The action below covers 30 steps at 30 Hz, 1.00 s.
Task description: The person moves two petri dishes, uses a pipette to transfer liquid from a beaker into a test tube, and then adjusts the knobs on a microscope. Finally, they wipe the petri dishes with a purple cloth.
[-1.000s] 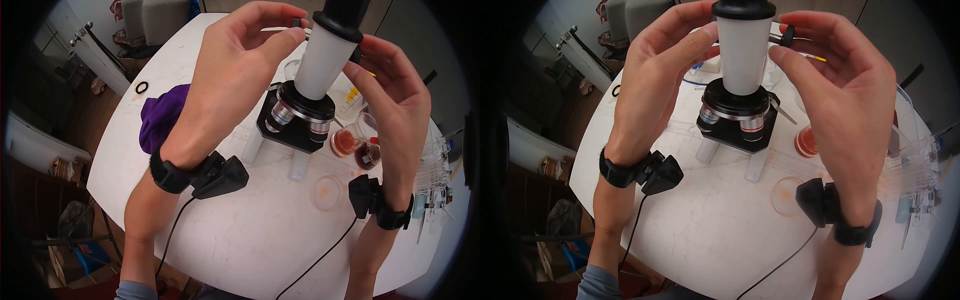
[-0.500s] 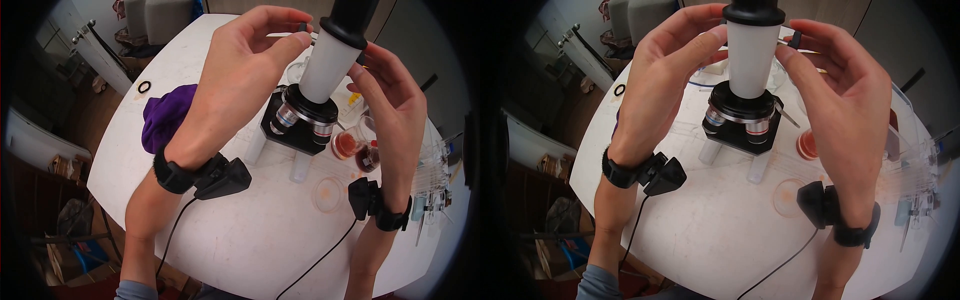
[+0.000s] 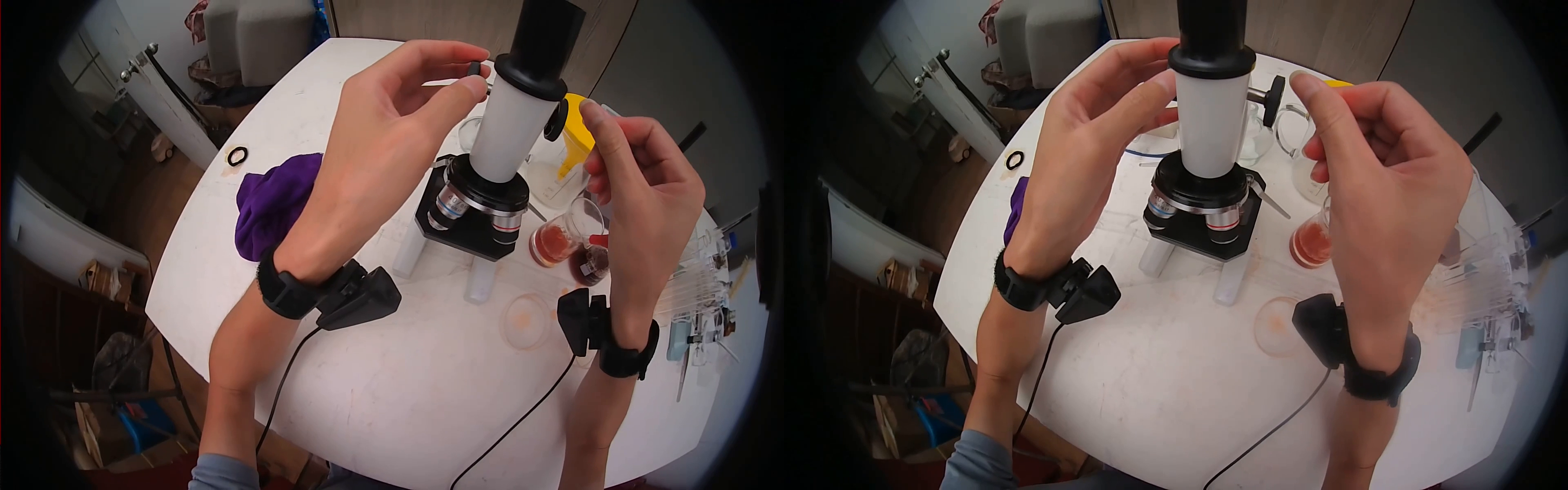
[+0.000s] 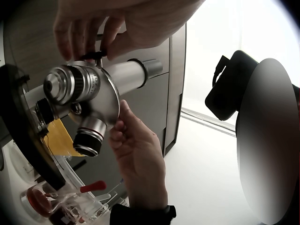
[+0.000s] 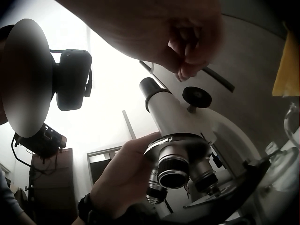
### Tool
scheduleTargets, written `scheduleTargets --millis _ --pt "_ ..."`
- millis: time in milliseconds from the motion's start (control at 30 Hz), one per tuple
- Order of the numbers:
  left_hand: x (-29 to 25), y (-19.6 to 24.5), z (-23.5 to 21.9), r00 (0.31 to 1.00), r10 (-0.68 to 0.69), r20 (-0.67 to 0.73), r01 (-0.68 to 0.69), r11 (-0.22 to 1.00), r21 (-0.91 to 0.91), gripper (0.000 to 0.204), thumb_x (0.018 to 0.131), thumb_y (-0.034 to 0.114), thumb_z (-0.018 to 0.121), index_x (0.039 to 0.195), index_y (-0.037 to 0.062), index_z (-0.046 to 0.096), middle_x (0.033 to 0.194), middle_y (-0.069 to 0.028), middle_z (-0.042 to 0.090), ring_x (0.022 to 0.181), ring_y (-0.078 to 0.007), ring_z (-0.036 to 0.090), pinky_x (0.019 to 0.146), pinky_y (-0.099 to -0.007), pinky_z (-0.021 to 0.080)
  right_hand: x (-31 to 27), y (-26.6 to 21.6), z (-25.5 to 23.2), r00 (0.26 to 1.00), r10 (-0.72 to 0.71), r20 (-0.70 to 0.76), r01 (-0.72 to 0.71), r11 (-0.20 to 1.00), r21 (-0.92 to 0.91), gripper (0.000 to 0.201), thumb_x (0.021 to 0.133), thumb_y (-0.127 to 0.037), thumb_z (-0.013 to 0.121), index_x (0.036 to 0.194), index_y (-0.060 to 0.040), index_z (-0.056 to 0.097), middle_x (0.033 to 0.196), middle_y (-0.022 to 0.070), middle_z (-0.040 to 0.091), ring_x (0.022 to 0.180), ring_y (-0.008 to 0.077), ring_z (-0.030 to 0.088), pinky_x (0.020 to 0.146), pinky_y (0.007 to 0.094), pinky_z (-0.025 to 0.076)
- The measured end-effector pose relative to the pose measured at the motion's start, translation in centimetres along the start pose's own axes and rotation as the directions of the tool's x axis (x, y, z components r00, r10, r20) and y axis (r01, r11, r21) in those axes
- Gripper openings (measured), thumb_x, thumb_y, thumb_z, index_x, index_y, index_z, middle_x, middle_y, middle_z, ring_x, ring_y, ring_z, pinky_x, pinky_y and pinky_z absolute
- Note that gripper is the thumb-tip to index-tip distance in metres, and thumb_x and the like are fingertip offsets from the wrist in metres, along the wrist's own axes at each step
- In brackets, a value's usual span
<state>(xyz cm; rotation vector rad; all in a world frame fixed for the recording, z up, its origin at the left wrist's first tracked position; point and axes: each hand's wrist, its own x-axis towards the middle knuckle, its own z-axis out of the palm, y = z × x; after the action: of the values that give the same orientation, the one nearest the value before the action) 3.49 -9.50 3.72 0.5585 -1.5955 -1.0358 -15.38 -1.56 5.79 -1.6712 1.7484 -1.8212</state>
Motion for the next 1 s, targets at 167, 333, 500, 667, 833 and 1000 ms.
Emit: scheduleTargets --millis 167,333,500,667,833,1000 --pt "0.0 0.2 0.1 1.000 -0.017 0.000 0.017 1.000 -0.015 0.036 0.096 0.016 0.068 0.127 -0.0012 0.066 0.120 -0.0127 0.070 0.111 -0.0185 0.069 0.090 -0.0293 0.052 0.0 0.1 0.0 0.997 -0.047 0.064 0.042 0.996 0.082 0.024 0.101 -0.022 0.070 0.098 -0.0001 0.077 0.074 0.0014 0.069 0.060 0.0024 0.058 0.052 0.0175 0.040" --pt "-0.1 0.2 0.1 1.000 -0.017 0.000 0.017 0.999 -0.035 0.036 0.096 0.016 0.068 0.128 -0.0018 0.065 0.120 -0.0122 0.070 0.109 -0.0174 0.069 0.090 -0.0272 0.052 -0.3 -0.2 0.4 0.992 -0.031 0.119 0.022 0.997 0.072 0.021 0.101 -0.019 0.068 0.102 0.0005 0.076 0.078 0.0024 0.071 0.064 0.0040 0.061 0.053 0.0182 0.041" --pt "0.0 0.3 -0.1 0.999 -0.037 -0.001 0.037 0.999 0.004 0.034 0.097 0.016 0.067 0.127 -0.0008 0.067 0.112 -0.0096 0.073 0.107 -0.0152 0.069 0.085 -0.0245 0.051 -0.1 0.0 0.4 0.989 -0.059 0.137 0.055 0.998 0.037 0.024 0.097 -0.013 0.071 0.117 0.0011 0.072 0.094 0.0062 0.075 0.073 0.0082 0.067 0.060 0.0201 0.048" --pt "0.3 -0.4 -0.3 0.999 -0.037 0.009 0.037 0.999 0.037 0.032 0.098 0.018 0.068 0.124 0.0000 0.069 0.104 -0.0075 0.075 0.099 -0.0107 0.068 0.078 -0.0226 0.049 -0.3 -0.1 0.4 0.977 -0.048 0.209 0.038 0.998 0.051 0.032 0.095 -0.008 0.071 0.126 0.0012 0.069 0.101 0.0084 0.076 0.084 0.0110 0.070 0.069 0.0232 0.053" --pt "0.4 -0.7 0.0 1.000 0.009 -0.005 -0.009 1.000 -0.005 0.032 0.099 0.021 0.068 0.123 -0.0001 0.069 0.105 -0.0082 0.075 0.097 -0.0113 0.068 0.074 -0.0228 0.050 -0.1 0.4 0.4 0.966 -0.065 0.249 0.044 0.995 0.088 0.036 0.094 -0.007 0.070 0.129 0.0017 0.067 0.104 0.0103 0.076 0.090 0.0123 0.070 0.073 0.0249 0.054" --pt "0.2 -0.4 -0.2 1.000 -0.007 0.000 0.007 1.000 -0.017 0.031 0.098 0.017 0.067 0.123 -0.0006 0.068 0.110 -0.0095 0.074 0.108 -0.0152 0.068 0.085 -0.0265 0.052 0.2 0.9 0.5 0.960 -0.056 0.275 0.015 0.989 0.148 0.038 0.096 -0.011 0.069 0.130 0.0054 0.066 0.102 0.0110 0.075 0.087 0.0124 0.069 0.072 0.0244 0.053"
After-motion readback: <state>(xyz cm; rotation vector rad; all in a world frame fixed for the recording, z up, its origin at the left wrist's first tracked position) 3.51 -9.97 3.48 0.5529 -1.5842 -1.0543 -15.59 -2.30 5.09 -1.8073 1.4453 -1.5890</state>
